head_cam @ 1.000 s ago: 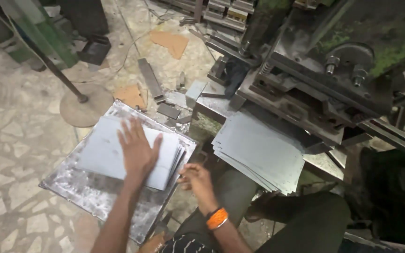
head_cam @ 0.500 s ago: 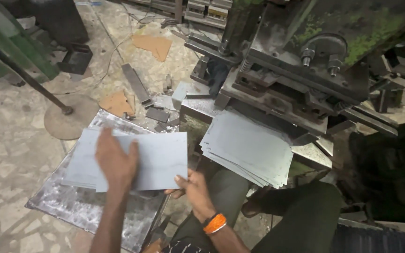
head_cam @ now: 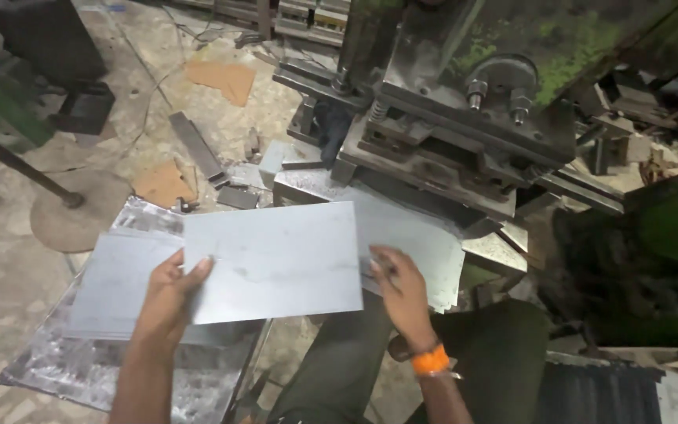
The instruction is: Using a stamping machine to process metal sheets into specific industrial components.
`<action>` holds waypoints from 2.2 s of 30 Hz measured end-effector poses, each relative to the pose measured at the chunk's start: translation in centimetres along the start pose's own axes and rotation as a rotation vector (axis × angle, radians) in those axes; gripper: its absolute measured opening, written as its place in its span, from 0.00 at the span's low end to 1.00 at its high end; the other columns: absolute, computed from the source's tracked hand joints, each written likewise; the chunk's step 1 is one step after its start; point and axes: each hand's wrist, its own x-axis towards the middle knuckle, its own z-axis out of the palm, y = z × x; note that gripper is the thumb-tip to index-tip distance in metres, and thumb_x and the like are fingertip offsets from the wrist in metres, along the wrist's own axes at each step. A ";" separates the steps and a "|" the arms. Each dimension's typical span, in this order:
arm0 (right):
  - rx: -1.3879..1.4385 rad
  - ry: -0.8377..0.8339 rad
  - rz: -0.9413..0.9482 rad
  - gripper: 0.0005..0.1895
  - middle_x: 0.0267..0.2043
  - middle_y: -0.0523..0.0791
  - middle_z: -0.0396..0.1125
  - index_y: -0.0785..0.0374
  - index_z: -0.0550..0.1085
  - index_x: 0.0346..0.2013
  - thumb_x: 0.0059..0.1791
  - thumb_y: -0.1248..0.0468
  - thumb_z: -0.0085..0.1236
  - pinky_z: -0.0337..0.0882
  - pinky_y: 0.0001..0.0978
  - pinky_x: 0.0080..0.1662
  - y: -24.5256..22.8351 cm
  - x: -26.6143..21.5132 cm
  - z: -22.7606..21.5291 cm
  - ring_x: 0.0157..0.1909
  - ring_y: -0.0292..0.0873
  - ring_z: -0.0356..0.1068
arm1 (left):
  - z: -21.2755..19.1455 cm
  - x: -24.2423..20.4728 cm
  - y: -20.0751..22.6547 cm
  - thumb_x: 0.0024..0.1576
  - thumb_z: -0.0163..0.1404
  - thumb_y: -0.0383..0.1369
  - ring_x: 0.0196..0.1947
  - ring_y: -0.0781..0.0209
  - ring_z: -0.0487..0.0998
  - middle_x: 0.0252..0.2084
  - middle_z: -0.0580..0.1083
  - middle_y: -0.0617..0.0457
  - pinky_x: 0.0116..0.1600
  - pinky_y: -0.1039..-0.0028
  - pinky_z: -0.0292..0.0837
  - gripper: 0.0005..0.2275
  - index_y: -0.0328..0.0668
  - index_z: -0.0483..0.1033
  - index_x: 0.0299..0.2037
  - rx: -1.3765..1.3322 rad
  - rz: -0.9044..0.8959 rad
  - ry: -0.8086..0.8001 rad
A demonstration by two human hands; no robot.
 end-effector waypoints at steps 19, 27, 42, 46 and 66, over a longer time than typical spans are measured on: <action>-0.625 0.032 -0.408 0.42 0.78 0.59 0.41 0.56 0.61 0.70 0.50 0.35 0.48 0.39 0.61 0.69 6.0 10.6 5.6 0.79 0.63 0.37 | -2.5 -3.1 4.6 0.61 0.50 0.25 0.35 0.70 0.73 0.44 0.76 0.48 0.40 0.86 0.67 0.17 0.29 0.71 0.60 -0.030 0.143 0.090; -0.727 0.019 -0.330 0.49 0.76 0.57 0.48 0.58 0.57 0.74 0.49 0.28 0.39 0.46 0.61 0.65 5.9 12.7 5.2 0.72 0.64 0.48 | -1.7 -2.0 4.2 0.60 0.52 0.25 0.35 0.69 0.73 0.44 0.76 0.48 0.41 0.86 0.68 0.18 0.30 0.72 0.60 -0.038 0.143 0.096; -0.205 0.222 -0.228 0.18 0.66 0.45 0.64 0.55 0.70 0.62 0.58 0.62 0.42 0.54 0.50 0.70 2.0 7.8 1.9 0.72 0.48 0.59 | 6.2 0.3 2.2 0.56 0.60 0.27 0.32 0.51 0.82 0.36 0.78 0.42 0.39 0.57 0.80 0.18 0.33 0.74 0.55 -0.017 0.007 0.017; 0.259 0.403 -0.170 0.18 0.56 0.57 0.72 0.68 0.74 0.56 0.53 0.73 0.41 0.63 0.54 0.65 3.1 0.2 0.5 0.63 0.58 0.69 | 15.0 -0.9 4.0 0.54 0.60 0.25 0.32 0.49 0.82 0.35 0.78 0.41 0.40 0.57 0.80 0.20 0.29 0.73 0.56 -0.060 -0.039 -0.074; 1.446 0.693 0.244 0.19 0.22 0.51 0.69 0.63 0.65 0.18 0.48 0.75 0.64 0.79 0.68 0.49 6.0 16.5 -1.7 0.28 0.55 0.75 | 30.2 1.2 0.5 0.67 0.36 0.49 0.54 0.41 0.81 0.55 0.78 0.38 0.57 0.63 0.75 0.22 0.38 0.73 0.56 -0.251 -0.212 -0.563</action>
